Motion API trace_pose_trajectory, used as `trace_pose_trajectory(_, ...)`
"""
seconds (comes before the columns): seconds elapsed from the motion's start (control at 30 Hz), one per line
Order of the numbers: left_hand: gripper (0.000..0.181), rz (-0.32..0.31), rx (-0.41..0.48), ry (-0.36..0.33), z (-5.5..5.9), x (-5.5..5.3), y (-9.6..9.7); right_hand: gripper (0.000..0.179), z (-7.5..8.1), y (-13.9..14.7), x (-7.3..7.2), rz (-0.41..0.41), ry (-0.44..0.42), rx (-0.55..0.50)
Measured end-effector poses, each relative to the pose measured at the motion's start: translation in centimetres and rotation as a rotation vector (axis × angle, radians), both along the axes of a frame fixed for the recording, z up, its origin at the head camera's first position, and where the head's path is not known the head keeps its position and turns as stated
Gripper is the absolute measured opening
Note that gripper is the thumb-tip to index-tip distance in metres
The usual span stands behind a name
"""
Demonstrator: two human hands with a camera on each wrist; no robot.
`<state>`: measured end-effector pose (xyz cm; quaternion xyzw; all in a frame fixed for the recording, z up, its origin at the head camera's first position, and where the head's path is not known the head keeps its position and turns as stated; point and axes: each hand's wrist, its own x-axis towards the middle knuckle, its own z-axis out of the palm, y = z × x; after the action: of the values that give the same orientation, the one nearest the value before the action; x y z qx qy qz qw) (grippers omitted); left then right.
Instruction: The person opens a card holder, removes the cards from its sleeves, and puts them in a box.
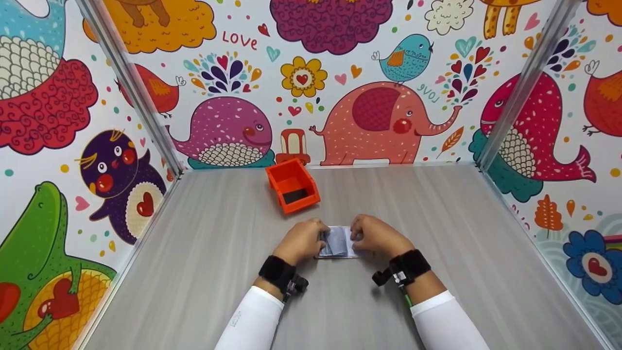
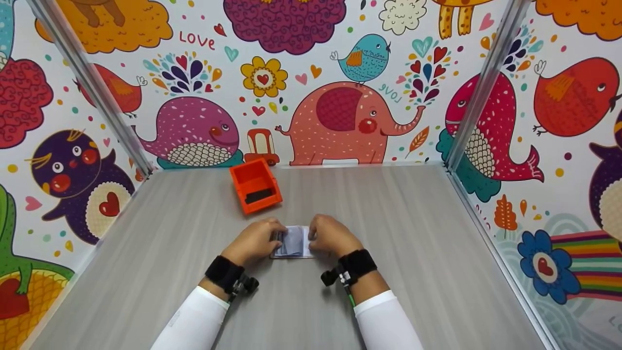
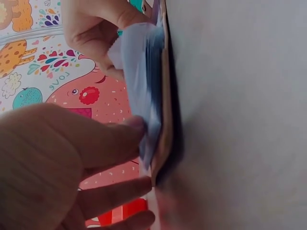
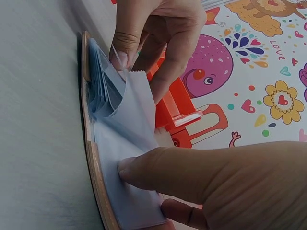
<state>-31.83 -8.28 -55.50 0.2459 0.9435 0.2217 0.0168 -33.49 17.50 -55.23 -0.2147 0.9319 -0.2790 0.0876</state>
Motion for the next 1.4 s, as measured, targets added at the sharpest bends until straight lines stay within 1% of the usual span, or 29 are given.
trace_pose_trajectory(0.03,0.032,-0.003,0.004,0.005,0.0,0.0,0.0,0.01,0.0,0.0,0.0,0.003,0.003,-0.003)
trace_pose_trajectory(0.17,0.024,-0.04,0.023,0.051,0.2,0.0,0.1,0.01,-0.3,0.3,-0.2,0.044,0.06,-0.005)
trace_pose_trajectory(0.27,0.023,-0.068,0.034,0.075,0.3,0.1,0.1,0.011,-0.4,0.4,-0.3,0.065,0.097,-0.005)
trace_pose_trajectory(0.37,0.022,-0.066,0.037,0.065,0.3,0.1,0.0,0.011,-0.4,0.4,-0.4,0.066,0.096,-0.008)
trace_pose_trajectory(0.43,0.021,-0.054,0.03,0.053,0.2,0.1,0.1,0.011,-0.4,0.4,-0.4,0.062,0.086,-0.009)
trace_pose_trajectory(0.53,0.023,-0.037,0.027,0.034,0.2,0.0,0.2,0.011,-0.4,0.4,-0.4,0.053,0.067,-0.011)
trace_pose_trajectory(0.63,0.025,-0.033,0.028,0.027,0.2,0.0,0.3,0.011,-0.4,0.4,-0.5,0.046,0.052,-0.012)
trace_pose_trajectory(0.83,0.026,-0.03,0.033,0.014,0.2,0.0,0.5,0.011,-0.1,0.5,-0.5,0.076,0.069,-0.01)
trace_pose_trajectory(0.9,0.026,-0.028,0.038,0.013,0.2,0.0,0.5,0.01,-0.1,0.6,-0.4,0.062,0.084,-0.019)
trace_pose_trajectory(1.03,0.026,-0.029,0.047,0.019,0.1,0.0,0.6,0.011,0.2,0.5,-0.4,-0.03,0.115,-0.048)
trace_pose_trajectory(1.1,0.026,-0.034,0.047,0.027,0.1,0.1,0.6,0.01,0.4,0.2,-0.3,-0.052,0.142,-0.073)
trace_pose_trajectory(1.13,0.026,-0.037,0.047,0.03,0.1,0.1,0.5,0.01,0.6,-0.1,-0.3,-0.051,0.153,-0.084)
trace_pose_trajectory(1.27,0.023,-0.048,0.041,0.049,0.1,0.0,0.5,0.011,1.5,-1.5,0.5,0.015,0.176,-0.103)
trace_pose_trajectory(1.4,0.019,-0.04,0.04,0.056,0.1,0.0,0.5,0.02,2.2,-2.9,1.6,0.09,0.165,-0.056)
